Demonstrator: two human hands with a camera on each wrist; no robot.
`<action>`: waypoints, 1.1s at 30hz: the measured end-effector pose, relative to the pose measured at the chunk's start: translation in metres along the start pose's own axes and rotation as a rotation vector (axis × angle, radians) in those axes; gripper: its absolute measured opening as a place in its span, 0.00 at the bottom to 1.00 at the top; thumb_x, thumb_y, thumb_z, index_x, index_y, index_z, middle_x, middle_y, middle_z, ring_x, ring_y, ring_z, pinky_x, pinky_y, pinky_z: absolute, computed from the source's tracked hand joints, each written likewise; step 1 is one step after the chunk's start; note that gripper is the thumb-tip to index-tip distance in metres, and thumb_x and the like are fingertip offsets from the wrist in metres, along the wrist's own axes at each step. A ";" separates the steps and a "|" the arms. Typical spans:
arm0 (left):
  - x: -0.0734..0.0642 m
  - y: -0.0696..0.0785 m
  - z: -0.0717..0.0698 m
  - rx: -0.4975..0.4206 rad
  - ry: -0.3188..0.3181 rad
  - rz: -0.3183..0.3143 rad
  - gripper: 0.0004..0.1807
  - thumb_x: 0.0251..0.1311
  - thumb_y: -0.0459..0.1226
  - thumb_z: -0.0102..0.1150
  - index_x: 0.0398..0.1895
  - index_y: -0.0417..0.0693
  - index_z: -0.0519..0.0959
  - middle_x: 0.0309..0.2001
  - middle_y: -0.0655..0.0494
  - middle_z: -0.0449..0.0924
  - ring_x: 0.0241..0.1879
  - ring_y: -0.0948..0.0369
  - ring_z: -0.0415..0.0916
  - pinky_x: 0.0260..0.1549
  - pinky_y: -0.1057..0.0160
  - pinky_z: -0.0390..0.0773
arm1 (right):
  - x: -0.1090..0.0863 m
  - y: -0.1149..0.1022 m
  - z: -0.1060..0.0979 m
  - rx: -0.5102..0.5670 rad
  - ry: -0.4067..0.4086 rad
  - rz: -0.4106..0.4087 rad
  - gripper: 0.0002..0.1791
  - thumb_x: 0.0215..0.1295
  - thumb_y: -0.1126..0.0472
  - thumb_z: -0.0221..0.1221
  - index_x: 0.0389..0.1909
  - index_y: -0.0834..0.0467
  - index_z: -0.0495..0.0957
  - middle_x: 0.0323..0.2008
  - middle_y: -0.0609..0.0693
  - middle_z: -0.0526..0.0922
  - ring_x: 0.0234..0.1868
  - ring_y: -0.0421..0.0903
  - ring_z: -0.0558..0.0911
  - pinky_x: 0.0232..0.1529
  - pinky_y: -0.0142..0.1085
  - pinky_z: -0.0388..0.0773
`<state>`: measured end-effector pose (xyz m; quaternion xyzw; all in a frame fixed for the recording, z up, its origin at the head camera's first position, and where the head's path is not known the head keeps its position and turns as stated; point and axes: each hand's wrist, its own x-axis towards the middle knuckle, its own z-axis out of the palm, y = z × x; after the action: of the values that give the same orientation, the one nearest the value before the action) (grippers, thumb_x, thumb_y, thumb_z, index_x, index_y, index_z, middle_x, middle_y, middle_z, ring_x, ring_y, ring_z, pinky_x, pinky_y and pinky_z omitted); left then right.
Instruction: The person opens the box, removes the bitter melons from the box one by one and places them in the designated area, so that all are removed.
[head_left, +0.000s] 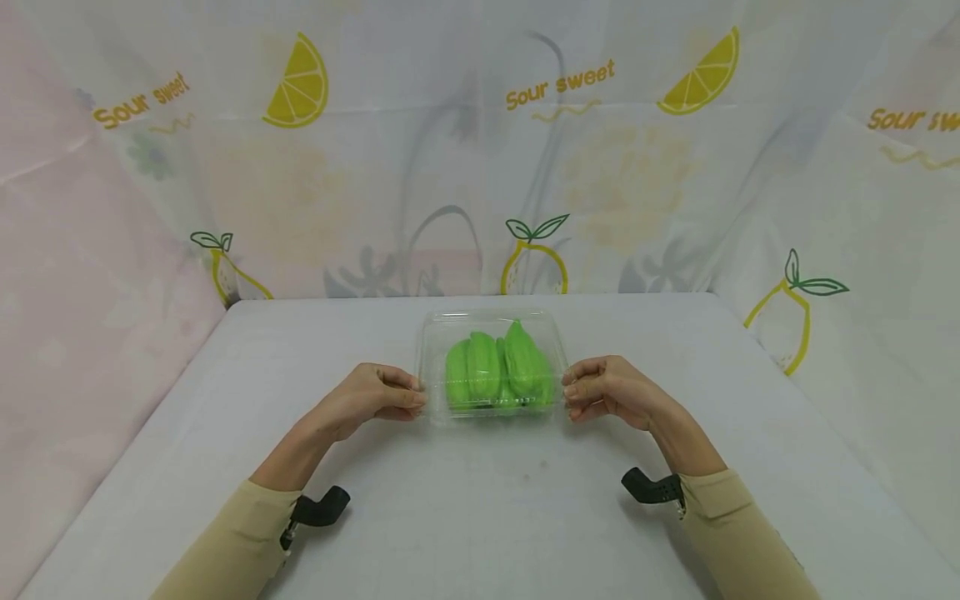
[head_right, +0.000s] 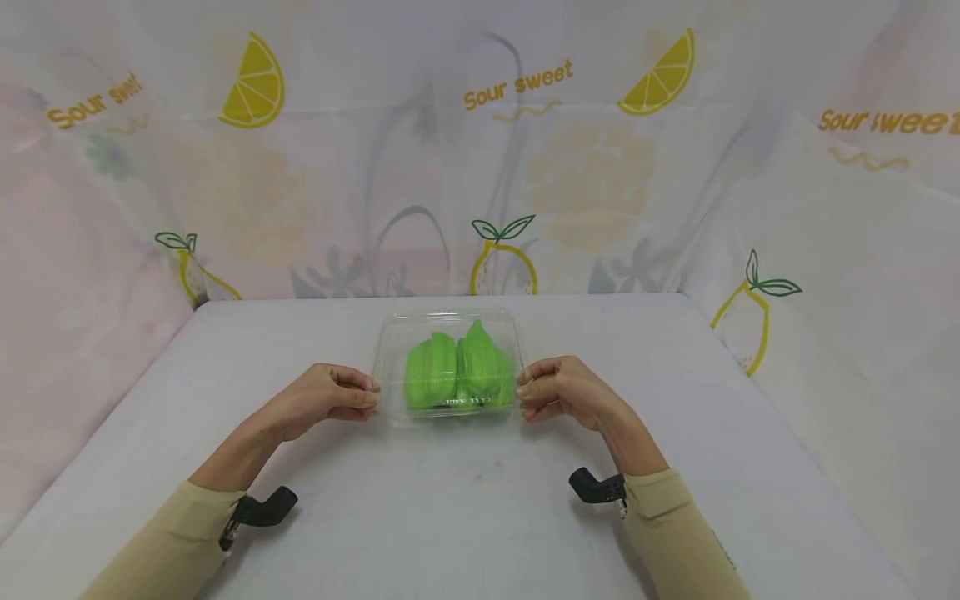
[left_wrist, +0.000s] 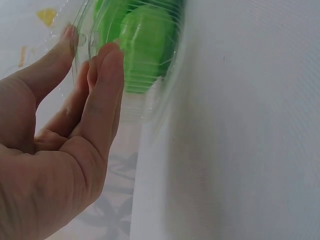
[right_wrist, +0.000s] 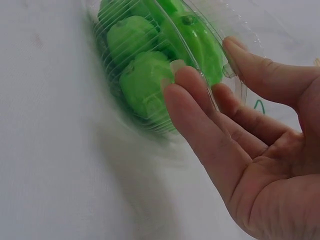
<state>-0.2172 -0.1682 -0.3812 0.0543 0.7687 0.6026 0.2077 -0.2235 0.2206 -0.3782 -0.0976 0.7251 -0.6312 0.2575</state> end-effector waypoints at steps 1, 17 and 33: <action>0.000 0.000 0.000 0.000 -0.007 0.001 0.19 0.57 0.35 0.70 0.47 0.33 0.79 0.36 0.54 0.86 0.36 0.59 0.86 0.43 0.59 0.88 | 0.000 0.000 0.000 -0.006 0.001 0.002 0.21 0.64 0.66 0.62 0.52 0.75 0.70 0.27 0.50 0.82 0.28 0.46 0.86 0.41 0.43 0.88; 0.000 0.000 -0.007 0.013 -0.104 0.015 0.18 0.59 0.38 0.68 0.47 0.35 0.77 0.38 0.54 0.84 0.38 0.59 0.85 0.46 0.58 0.87 | -0.003 -0.006 -0.002 -0.086 -0.037 0.008 0.13 0.66 0.62 0.62 0.45 0.65 0.73 0.32 0.50 0.81 0.30 0.45 0.85 0.41 0.43 0.87; 0.002 -0.001 -0.010 0.025 -0.125 0.011 0.19 0.60 0.40 0.68 0.48 0.37 0.77 0.43 0.45 0.82 0.39 0.58 0.84 0.46 0.59 0.86 | -0.007 -0.015 -0.001 -0.338 0.032 0.010 0.13 0.64 0.55 0.65 0.39 0.61 0.77 0.36 0.49 0.78 0.32 0.45 0.77 0.41 0.39 0.82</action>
<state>-0.2226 -0.1768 -0.3806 0.0985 0.7614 0.5894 0.2512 -0.2206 0.2220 -0.3617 -0.1257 0.8255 -0.5003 0.2289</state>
